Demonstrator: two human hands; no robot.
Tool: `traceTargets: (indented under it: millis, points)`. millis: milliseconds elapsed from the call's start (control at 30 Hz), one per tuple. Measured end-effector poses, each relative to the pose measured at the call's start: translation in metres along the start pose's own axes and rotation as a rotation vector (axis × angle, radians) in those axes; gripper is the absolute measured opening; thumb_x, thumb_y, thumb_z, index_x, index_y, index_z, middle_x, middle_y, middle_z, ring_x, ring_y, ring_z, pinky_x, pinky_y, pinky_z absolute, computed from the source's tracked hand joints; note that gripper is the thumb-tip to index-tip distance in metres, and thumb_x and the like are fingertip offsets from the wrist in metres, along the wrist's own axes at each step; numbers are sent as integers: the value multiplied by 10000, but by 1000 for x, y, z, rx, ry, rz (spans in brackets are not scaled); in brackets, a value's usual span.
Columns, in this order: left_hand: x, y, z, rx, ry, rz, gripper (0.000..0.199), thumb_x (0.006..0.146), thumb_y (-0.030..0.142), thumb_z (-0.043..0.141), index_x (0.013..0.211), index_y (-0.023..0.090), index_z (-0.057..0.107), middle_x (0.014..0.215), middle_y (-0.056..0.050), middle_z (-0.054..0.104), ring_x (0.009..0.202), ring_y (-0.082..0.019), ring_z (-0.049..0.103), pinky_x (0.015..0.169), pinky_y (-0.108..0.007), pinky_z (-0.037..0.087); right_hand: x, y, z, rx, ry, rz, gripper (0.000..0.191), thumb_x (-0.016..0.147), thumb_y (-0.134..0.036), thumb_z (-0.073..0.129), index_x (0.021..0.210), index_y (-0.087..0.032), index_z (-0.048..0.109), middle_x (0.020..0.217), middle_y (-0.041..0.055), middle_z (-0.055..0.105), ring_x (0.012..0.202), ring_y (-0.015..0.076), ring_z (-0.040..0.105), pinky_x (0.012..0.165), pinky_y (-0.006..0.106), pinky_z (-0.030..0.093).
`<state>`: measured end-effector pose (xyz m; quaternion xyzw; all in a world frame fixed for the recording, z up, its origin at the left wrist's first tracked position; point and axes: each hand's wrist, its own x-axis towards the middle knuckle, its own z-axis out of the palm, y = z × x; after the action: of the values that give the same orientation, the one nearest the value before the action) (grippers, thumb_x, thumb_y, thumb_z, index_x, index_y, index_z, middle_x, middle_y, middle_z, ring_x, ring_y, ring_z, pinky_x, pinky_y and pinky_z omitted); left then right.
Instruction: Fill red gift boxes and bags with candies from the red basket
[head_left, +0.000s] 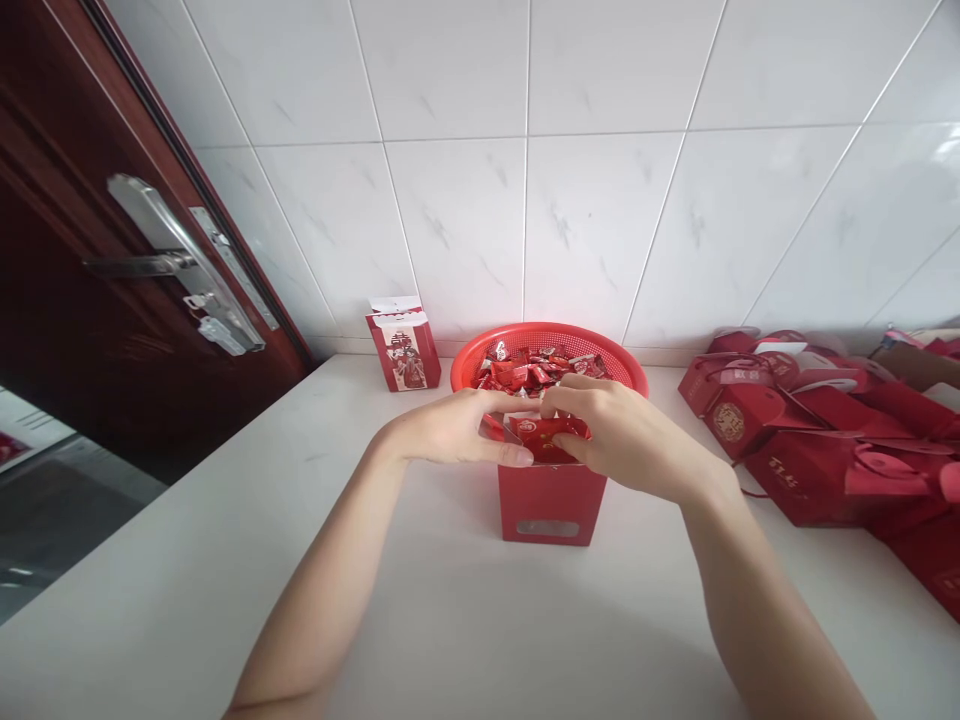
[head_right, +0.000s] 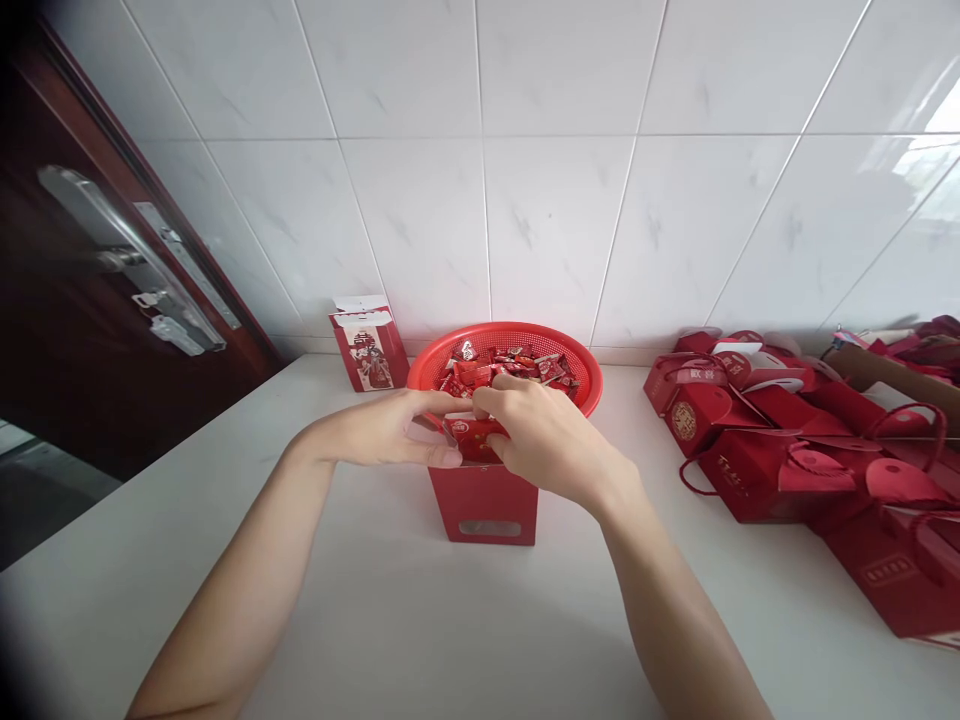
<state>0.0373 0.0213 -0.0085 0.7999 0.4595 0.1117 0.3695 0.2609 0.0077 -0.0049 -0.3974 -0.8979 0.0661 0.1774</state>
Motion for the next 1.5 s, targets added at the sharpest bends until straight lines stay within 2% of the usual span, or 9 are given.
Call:
traceTargets:
  millis: [267,400,567,733,833,967,1100,1367,1500]
  points:
    - [1,3,1,23,28,44,611,803,484,744,1382,359,593,1285,5,708,1089,-250,700,874,-297,525,0,-4,-1,-42,1,1,228,824,-7,539,694,-187,592,789,41,654,774,178,571,554,264,334]
    - [1,4,1,-17,14,-11,676,791,468,758,1420,318,561,1240,-29,732,1048,-253,718,833,-297,532,2,-4,-1,-66,-15,1,246,825,3,541,742,-185,676,839,66,669,840,202,604,578,273,346]
    - [2,5,1,-1,11,6,652,798,477,747,1409,332,571,1233,-19,733,1021,-242,720,837,-293,520,3,-2,1,-56,-28,4,253,826,4,542,763,-187,696,811,67,694,802,203,624,573,271,351]
    - [3,3,1,6,5,-19,702,798,513,737,1441,313,539,1113,-25,770,1022,-246,711,859,-312,513,-1,1,-4,19,-21,37,241,838,-31,553,914,-190,718,810,31,723,692,159,620,551,253,366]
    - [3,1,1,-6,-10,-57,764,788,550,737,1473,309,499,1234,-47,732,1072,-259,700,906,-329,510,-4,4,-9,40,-4,45,195,869,-98,558,909,-204,718,804,13,723,661,145,612,551,251,378]
    - [4,-1,2,6,8,-18,734,789,583,724,1452,345,518,1503,-20,540,1202,-263,645,1004,-322,481,-10,10,-17,99,46,75,155,908,-229,572,911,-215,726,807,4,728,643,141,619,564,257,416]
    - [5,-4,2,8,15,9,712,801,595,709,1446,356,524,1539,-4,495,1268,-267,598,1044,-326,466,-15,17,-25,136,89,138,207,927,-328,557,976,-232,733,834,14,733,711,171,651,582,272,442]
    - [5,-2,4,75,145,118,626,846,539,690,1419,321,564,1486,-22,558,1315,-274,558,1033,-332,486,-19,40,-27,88,-151,240,586,751,-615,723,1215,-265,652,1021,76,696,867,259,652,630,305,476]
    - [5,-1,6,95,193,131,578,865,537,672,1394,318,593,1469,-30,575,1331,-283,546,1053,-354,482,-12,43,-19,102,-225,284,479,779,-519,716,1177,-261,649,1000,74,668,811,238,636,585,287,453]
